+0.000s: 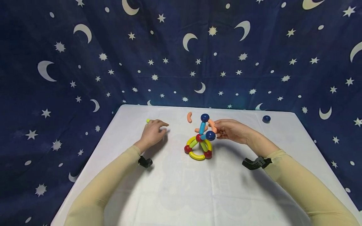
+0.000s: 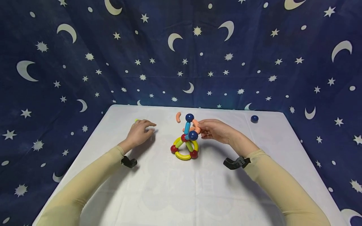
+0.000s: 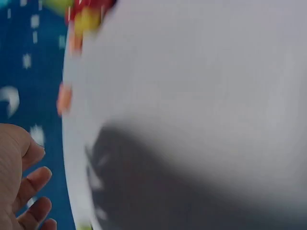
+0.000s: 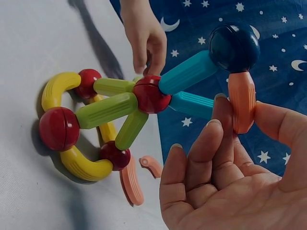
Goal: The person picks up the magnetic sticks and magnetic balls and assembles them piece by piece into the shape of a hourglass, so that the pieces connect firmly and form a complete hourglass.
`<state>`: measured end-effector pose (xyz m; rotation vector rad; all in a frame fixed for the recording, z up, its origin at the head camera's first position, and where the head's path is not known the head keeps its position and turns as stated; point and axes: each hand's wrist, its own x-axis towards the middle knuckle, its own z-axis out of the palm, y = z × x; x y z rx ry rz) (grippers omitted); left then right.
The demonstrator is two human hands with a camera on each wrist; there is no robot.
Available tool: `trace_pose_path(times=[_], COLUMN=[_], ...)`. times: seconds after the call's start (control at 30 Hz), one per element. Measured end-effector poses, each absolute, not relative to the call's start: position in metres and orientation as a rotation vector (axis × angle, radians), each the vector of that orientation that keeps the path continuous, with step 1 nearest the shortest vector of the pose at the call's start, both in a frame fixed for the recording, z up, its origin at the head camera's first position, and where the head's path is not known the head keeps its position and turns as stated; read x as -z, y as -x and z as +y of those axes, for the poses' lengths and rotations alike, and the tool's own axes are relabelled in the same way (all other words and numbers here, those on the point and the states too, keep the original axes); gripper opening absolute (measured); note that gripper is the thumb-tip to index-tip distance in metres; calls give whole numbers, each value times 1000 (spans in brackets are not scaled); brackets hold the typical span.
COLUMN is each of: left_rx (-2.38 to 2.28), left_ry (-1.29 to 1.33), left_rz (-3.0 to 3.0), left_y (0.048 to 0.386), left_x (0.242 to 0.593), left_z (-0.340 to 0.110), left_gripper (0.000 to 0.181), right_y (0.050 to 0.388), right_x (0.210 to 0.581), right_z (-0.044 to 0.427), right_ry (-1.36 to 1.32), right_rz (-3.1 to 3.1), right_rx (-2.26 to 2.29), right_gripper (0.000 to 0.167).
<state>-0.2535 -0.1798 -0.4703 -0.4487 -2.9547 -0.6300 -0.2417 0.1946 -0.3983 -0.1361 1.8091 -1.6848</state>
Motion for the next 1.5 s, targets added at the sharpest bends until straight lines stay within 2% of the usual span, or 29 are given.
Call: trace_pose_path(times=[0.3,0.43,0.63,0.77,0.93,1.27,1.5], left_rx=[337,236,130,175,527,1690,2089], left_ry=[267,250,234,211,232,323,332], left_rz=[-3053,-3056,-3002,-3002,-3010,-2716,-2528], left_y=[288,294,294,291,281,258,239], left_x=[484,484,484,488,486,470,458], left_z=[-229,-233,-233,-232,-220,-166,-132], left_gripper=[41,40,28,30,34,33,32], right_y=[242,242,241,241,240,239,241], right_x=[399,399,400,400,400,400,402], right_z=[193,192,192,191,191,192,192], right_ry=[118,113,104,108,112,113,111], right_rz=[1811,1811,1814,1819,1810,1787,1810], right_rx=[1692,1696,1697,1695,1705,1729,1697], right_gripper=[29,28,27,29,31,30,33])
